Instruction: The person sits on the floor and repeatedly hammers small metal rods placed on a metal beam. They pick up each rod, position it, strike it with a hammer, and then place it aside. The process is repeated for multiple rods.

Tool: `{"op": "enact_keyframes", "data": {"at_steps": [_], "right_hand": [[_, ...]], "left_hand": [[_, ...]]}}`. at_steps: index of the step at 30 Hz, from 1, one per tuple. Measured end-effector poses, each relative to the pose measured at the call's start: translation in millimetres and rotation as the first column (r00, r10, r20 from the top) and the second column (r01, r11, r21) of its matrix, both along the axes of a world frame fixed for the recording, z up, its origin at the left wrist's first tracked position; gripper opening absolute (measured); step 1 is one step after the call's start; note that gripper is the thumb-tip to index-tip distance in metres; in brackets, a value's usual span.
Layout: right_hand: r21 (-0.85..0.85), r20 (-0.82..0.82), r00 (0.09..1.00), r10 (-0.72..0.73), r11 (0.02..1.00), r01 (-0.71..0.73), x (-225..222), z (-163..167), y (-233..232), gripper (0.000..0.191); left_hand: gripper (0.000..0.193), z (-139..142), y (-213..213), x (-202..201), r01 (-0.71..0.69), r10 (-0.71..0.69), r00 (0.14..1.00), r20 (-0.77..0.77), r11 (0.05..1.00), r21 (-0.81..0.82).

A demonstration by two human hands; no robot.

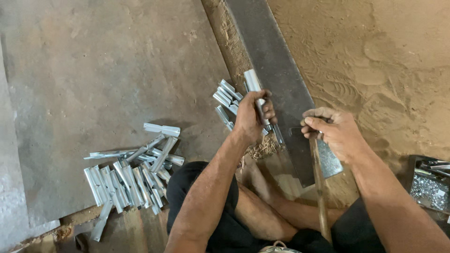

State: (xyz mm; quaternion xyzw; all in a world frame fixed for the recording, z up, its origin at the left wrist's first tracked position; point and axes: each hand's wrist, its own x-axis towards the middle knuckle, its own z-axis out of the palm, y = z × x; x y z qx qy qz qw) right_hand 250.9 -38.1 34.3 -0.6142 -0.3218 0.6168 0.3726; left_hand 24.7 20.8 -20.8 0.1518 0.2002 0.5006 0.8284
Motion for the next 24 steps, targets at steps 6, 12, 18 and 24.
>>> {"op": "enact_keyframes", "data": {"at_steps": [6, 12, 18, 24], "right_hand": [[0.025, 0.198, 0.98, 0.023, 0.999, -0.029, -14.7, -21.0, 40.2, 0.023], [0.189, 0.641, 0.752, 0.154, 0.918, -0.35, -15.4, -37.3, 47.1, 0.018], [0.213, 0.848, 0.517, 0.116, 0.82, -0.532, -25.9, -47.1, 43.4, 0.025], [0.321, 0.911, 0.388, -0.142, 0.833, -0.45, -2.6, -0.1, 7.3, 0.034]], "left_hand": [[0.06, 0.7, 0.2, -4.1, -0.057, 0.078, 0.836, -0.544, 0.997, 0.056], [0.037, 3.3, 4.4, -6.5, -0.05, 0.179, 0.885, -0.429, 0.955, 0.294], [0.051, 15.4, 2.0, -15.5, 0.071, 0.242, 0.676, -0.696, 0.919, 0.388], [0.036, 26.6, -24.6, -17.0, 0.402, 0.444, 0.144, -0.884, 0.79, 0.462]]}}
